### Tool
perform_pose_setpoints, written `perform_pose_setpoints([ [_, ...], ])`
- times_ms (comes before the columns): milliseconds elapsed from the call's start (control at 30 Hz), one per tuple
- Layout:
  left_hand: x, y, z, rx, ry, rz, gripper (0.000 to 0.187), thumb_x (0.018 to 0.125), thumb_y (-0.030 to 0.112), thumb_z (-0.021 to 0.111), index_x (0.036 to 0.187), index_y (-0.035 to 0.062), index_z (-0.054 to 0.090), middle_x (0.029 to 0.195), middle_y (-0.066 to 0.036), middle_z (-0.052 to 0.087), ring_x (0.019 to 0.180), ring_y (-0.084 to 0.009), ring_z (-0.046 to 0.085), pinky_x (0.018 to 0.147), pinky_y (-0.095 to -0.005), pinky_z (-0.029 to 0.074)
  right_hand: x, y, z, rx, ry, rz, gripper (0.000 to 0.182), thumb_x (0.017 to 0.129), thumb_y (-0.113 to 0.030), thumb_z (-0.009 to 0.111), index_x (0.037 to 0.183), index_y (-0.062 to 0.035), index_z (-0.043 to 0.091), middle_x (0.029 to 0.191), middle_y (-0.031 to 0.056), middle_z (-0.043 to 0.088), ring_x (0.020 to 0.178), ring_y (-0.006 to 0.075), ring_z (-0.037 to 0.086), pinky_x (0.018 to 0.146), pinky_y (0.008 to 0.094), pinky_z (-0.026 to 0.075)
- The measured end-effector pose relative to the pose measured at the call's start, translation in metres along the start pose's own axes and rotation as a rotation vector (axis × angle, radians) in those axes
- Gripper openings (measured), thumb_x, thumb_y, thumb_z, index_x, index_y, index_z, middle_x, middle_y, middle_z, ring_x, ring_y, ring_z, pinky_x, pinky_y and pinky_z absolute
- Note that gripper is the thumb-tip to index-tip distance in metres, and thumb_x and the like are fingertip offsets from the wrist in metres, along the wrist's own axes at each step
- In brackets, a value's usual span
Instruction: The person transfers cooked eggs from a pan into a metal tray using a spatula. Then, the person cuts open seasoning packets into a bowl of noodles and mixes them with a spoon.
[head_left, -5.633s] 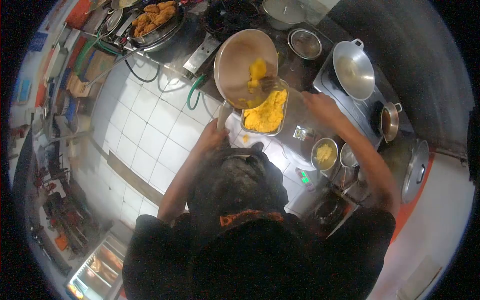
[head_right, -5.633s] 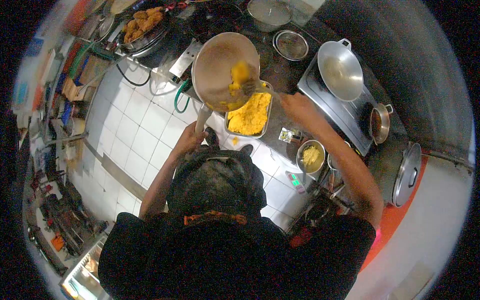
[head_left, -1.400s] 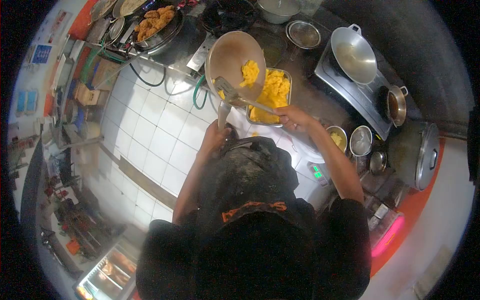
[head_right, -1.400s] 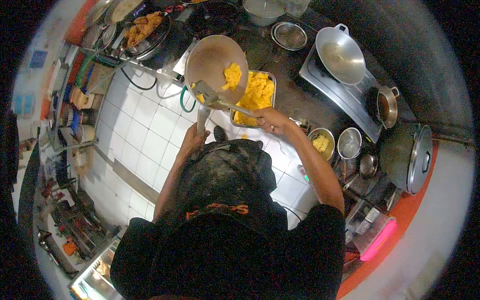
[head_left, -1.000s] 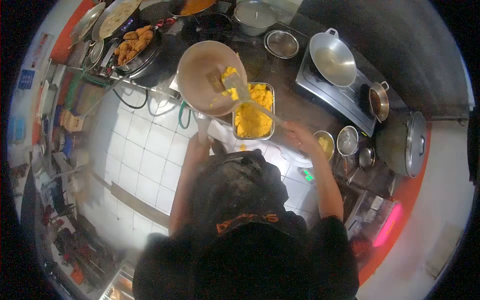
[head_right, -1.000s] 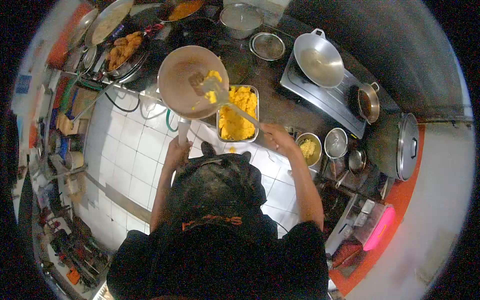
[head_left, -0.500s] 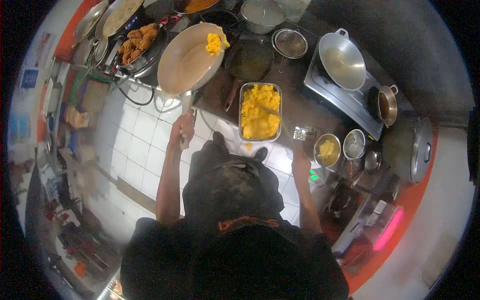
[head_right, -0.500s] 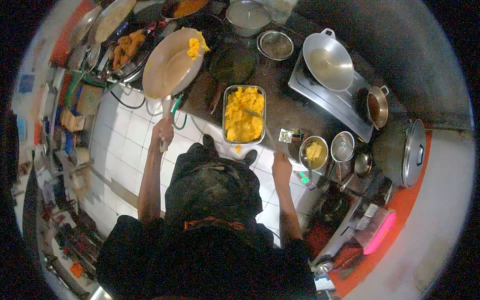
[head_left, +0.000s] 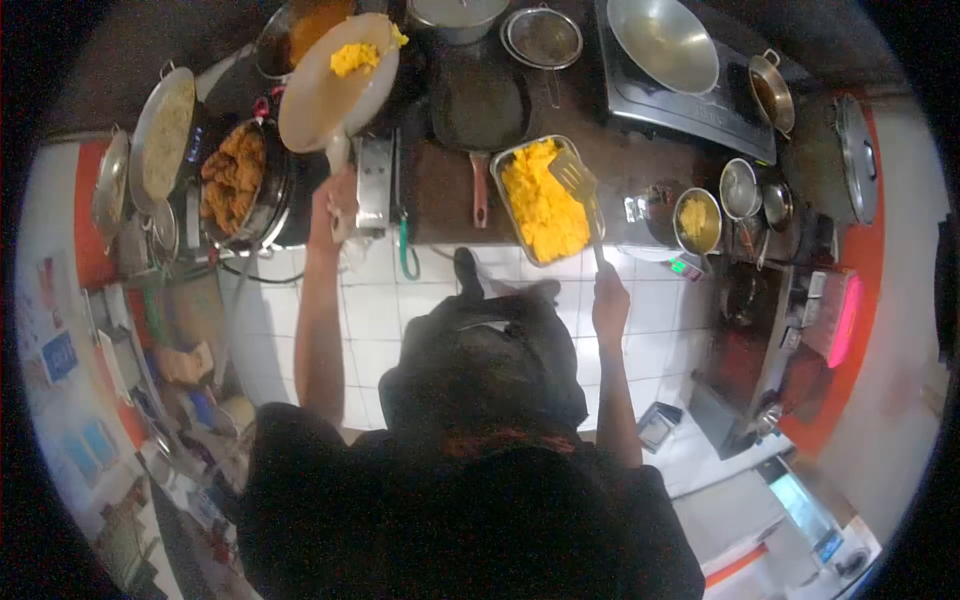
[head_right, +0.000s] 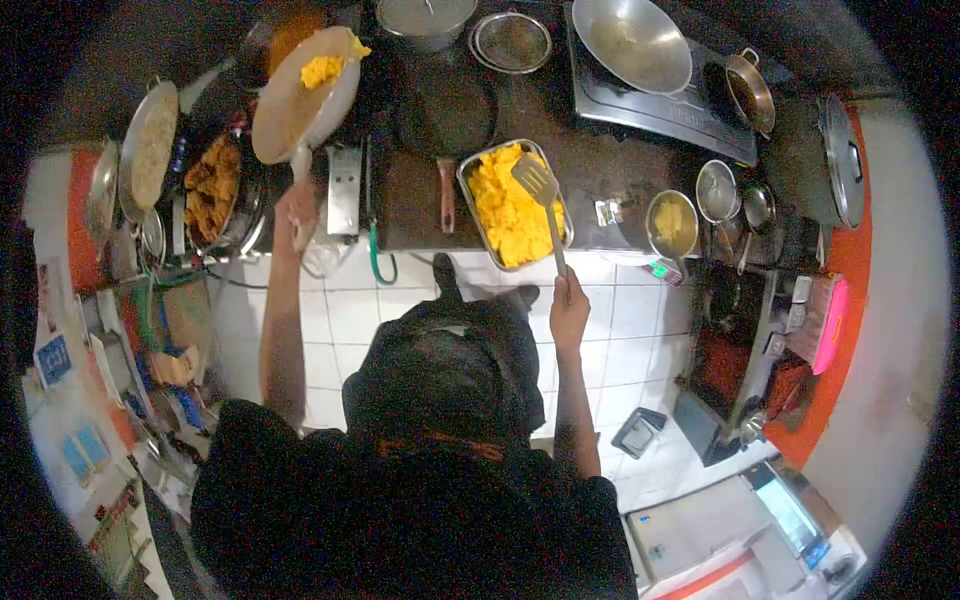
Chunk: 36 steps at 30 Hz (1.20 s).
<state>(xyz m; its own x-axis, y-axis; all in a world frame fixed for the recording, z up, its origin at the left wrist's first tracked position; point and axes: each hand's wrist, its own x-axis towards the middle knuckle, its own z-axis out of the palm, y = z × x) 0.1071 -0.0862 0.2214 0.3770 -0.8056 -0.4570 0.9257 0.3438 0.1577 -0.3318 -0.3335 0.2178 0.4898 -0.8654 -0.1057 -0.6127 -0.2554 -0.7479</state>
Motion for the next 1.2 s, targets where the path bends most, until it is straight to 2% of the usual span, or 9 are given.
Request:
perform_pose_setpoints([
  [67, -0.018, -0.009, 0.015, 0.040, -0.041, -0.008, 0.016, 0.096, 0.012, 0.043, 0.080, 0.0113, 0.043, 0.056, 0.006, 0.040, 0.040, -0.0023, 0.037, 0.035, -0.0176, 0.033, 0.010, -0.023, 0.019, 0.305, -0.114, 0.248, 0.031, 0.095, -0.019, 0.047, 0.111, 0.0049, 0.058, 0.064, 0.0027, 0.050, 0.056, 0.0084, 0.045, 0.050, 0.0275, 0.038],
  [233, -0.059, -0.023, 0.017, 0.210, 0.146, -0.045, 0.009, 0.094, 0.015, 0.047, 0.086, 0.0112, 0.046, 0.054, 0.007, 0.039, 0.037, -0.0030, 0.036, 0.032, -0.0184, 0.029, 0.046, -0.075, 0.083, 1.149, -0.225, 0.457, 0.010, 0.093, -0.018, 0.052, 0.092, -0.0085, 0.050, 0.061, -0.0068, 0.038, 0.048, 0.0030, 0.037, 0.041, 0.0189, 0.029],
  [400, -0.079, -0.069, 0.024, 0.475, 0.157, -0.094, 0.009, 0.093, 0.016, 0.048, 0.086, 0.0122, 0.046, 0.052, 0.006, 0.039, 0.034, -0.0039, 0.035, 0.029, -0.0194, 0.028, 0.048, -0.125, 0.108, 1.286, -0.236, 0.619, 0.017, 0.095, -0.026, 0.053, 0.092, -0.0093, 0.051, 0.064, -0.0053, 0.040, 0.050, 0.0031, 0.035, 0.043, 0.0209, 0.029],
  [467, -0.073, -0.077, -0.023, 0.086, -0.082, -0.345, 0.009, 0.093, 0.015, 0.045, 0.085, 0.0124, 0.046, 0.053, 0.006, 0.039, 0.033, -0.0044, 0.035, 0.028, -0.0197, 0.029, 0.041, -0.131, 0.098, 1.345, -0.232, 0.634, 0.016, 0.095, -0.026, 0.053, 0.094, -0.0095, 0.051, 0.064, -0.0051, 0.040, 0.050, 0.0033, 0.035, 0.044, 0.0212, 0.030],
  [600, -0.084, -0.119, 0.010, 0.218, 0.088, -0.367, 0.009, 0.094, 0.011, 0.042, 0.086, 0.0119, 0.045, 0.055, 0.005, 0.038, 0.033, -0.0045, 0.035, 0.027, -0.0198, 0.028, 0.018, -0.149, 0.055, 1.341, -0.143, 0.673, 0.016, 0.094, -0.023, 0.050, 0.082, -0.0137, 0.045, 0.062, -0.0062, 0.034, 0.050, 0.0039, 0.031, 0.044, 0.0208, 0.026],
  [633, -0.086, -0.129, 0.010, 0.370, 0.114, -0.326, 0.005, 0.096, 0.013, 0.041, 0.094, 0.0106, 0.045, 0.054, 0.004, 0.037, 0.033, -0.0042, 0.033, 0.026, -0.0200, 0.028, 0.011, -0.141, 0.048, 1.302, -0.110, 0.644, 0.016, 0.094, -0.023, 0.051, 0.082, -0.0133, 0.045, 0.062, -0.0064, 0.034, 0.050, 0.0037, 0.031, 0.044, 0.0205, 0.026],
  [667, -0.088, -0.140, 0.010, 0.520, 0.133, -0.280, 0.009, 0.097, 0.015, 0.040, 0.102, 0.0093, 0.045, 0.053, 0.003, 0.035, 0.033, -0.0038, 0.032, 0.026, -0.0203, 0.028, 0.003, -0.122, 0.049, 1.315, -0.123, 0.631, 0.021, 0.097, -0.028, 0.050, 0.104, -0.0088, 0.051, 0.065, -0.0053, 0.039, 0.050, 0.0033, 0.033, 0.044, 0.0198, 0.029],
  [800, -0.099, -0.182, 0.017, 0.561, 0.171, -0.284, 0.011, 0.092, 0.004, 0.047, 0.102, 0.0083, 0.044, 0.057, 0.004, 0.035, 0.035, -0.0019, 0.031, 0.029, -0.0183, 0.028, -0.018, -0.105, 0.012, 1.321, -0.128, 0.623, 0.023, 0.097, -0.028, 0.049, 0.105, -0.0060, 0.050, 0.064, -0.0054, 0.037, 0.048, 0.0036, 0.032, 0.042, 0.0202, 0.029],
  [1200, -0.125, -0.255, 0.011, 1.080, 0.283, -0.141, 0.012, 0.089, 0.010, 0.057, 0.092, 0.0109, 0.045, 0.053, 0.005, 0.035, 0.037, -0.0052, 0.032, 0.032, -0.0215, 0.029, -0.050, -0.058, -0.031, 1.261, -0.191, 0.780, 0.029, 0.096, -0.024, 0.049, 0.110, 0.0017, 0.050, 0.063, -0.0034, 0.038, 0.048, 0.0058, 0.033, 0.042, 0.0219, 0.029],
])
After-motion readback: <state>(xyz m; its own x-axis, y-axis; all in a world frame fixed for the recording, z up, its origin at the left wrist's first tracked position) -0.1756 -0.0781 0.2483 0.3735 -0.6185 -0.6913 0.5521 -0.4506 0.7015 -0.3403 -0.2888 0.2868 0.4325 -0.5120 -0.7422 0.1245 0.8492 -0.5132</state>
